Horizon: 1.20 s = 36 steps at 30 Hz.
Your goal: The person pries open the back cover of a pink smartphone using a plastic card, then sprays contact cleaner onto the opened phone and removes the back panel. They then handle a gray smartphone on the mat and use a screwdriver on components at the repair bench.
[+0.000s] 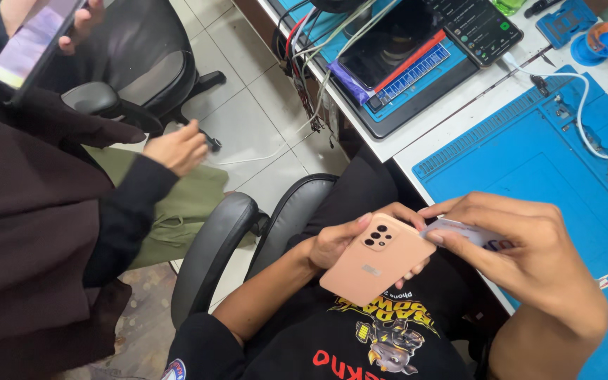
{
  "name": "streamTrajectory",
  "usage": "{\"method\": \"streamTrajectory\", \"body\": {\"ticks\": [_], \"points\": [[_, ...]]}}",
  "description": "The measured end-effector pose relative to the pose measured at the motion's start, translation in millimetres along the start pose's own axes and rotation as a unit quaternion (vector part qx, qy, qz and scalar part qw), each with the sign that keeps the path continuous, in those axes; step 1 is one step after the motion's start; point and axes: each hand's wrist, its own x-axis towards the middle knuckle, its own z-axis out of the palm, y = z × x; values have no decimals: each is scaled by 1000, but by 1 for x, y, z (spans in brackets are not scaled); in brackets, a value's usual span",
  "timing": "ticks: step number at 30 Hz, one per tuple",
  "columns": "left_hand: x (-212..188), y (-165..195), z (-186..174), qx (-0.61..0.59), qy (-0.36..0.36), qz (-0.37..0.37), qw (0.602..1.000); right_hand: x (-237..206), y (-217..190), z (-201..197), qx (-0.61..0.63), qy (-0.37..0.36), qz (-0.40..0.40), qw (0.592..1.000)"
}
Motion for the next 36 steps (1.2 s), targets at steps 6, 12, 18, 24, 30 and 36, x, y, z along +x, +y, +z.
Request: {"method": "streamTrajectory", "body": {"ticks": [6,12,18,24,30,36], "points": [[0,6,2,9,17,8,1000,-9,2,19,8,82,39,996],[2,3,-1,18,15,15,1000,-8,1,33,-6,148,7,989],[2,3,-5,21,16,15,1000,-6,-3,39,-1,186,6,982],[5,3,-5,63,31,31,997,1,0,36,-66,194,-44,978],[14,1,-4,53,25,27,998,-5,1,39,3,222,-3,975],[30,-4,-5,20,19,-1,1000,-20,14,41,-8,272,0,962]]}}
